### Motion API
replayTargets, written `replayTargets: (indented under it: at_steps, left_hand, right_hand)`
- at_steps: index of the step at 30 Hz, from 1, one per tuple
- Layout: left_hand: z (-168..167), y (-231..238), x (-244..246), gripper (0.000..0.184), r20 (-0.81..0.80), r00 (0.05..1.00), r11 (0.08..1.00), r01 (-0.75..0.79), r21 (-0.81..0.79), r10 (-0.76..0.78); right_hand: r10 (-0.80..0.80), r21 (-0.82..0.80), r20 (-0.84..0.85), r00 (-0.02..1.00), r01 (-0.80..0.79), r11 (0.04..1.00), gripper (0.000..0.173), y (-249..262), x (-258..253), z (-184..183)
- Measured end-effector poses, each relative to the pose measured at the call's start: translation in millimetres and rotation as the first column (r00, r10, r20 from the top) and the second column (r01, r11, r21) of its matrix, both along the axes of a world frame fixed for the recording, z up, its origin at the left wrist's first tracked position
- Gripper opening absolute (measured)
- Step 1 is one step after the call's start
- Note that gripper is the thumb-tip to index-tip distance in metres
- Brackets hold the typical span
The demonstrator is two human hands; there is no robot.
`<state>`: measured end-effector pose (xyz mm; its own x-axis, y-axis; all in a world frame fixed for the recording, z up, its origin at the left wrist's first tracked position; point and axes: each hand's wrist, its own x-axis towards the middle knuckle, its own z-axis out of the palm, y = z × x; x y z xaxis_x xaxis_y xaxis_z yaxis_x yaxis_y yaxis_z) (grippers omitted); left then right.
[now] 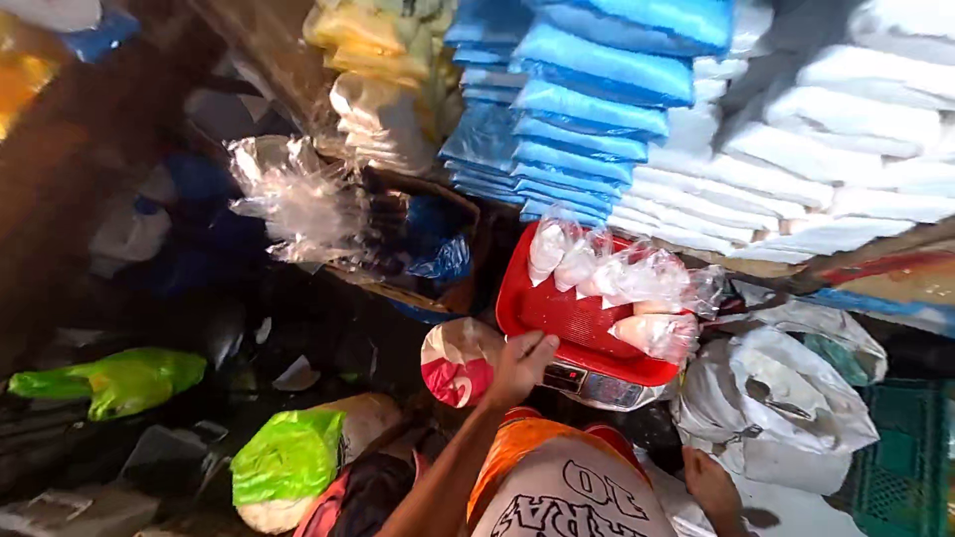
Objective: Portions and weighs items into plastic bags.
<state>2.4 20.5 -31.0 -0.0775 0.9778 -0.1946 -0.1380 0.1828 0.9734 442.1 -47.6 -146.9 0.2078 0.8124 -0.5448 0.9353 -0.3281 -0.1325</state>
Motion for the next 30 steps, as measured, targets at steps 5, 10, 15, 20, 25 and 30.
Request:
replayTargets:
  at_steps: [5, 10, 15, 20, 25, 30]
  left_hand:
    - [-1, -2, 46, 0.03, -0.094, 0.971, 0.975, 0.223, 0.008, -0.221]
    - [15, 33, 64, 0.026, -0.367, 0.874, 0.924, 0.372, 0.083, -0.319]
    - [34, 59, 111, 0.023, -0.349, 0.887, 0.908, 0.379, 0.178, -0.302]
    - [40, 55, 223, 0.022, -0.268, 0.886, 0.902, 0.418, 0.106, -0.379]
    - [62, 45, 351, 0.016, -0.303, 0.732, 0.76, 0.649, 0.036, -0.611]
    - [71, 53, 394, 0.017, -0.499, 0.656, 0.707, 0.698, 0.115, -0.567]
  right_hand:
    - [-0.196, 0.114, -0.216, 0.957, 0.224, 0.968, 0.044, 39, 27, 47]
    - [-0.408, 0.172, -0.362, 0.838, 0.49, 0.854, 0.044, 67, 95, 82]
    - [-0.425, 0.215, -0.462, 0.778, 0.564, 0.797, 0.042, 102, 170, 85]
    - [-0.325, 0.314, -0.531, 0.783, 0.538, 0.782, 0.034, 170, 207, 95]
    - [-0.036, 0.612, -0.493, 0.869, 0.376, 0.696, 0.029, 275, 229, 128]
    - [0.036, 0.713, -0.294, 0.955, 0.194, 0.674, 0.03, 389, 239, 165]
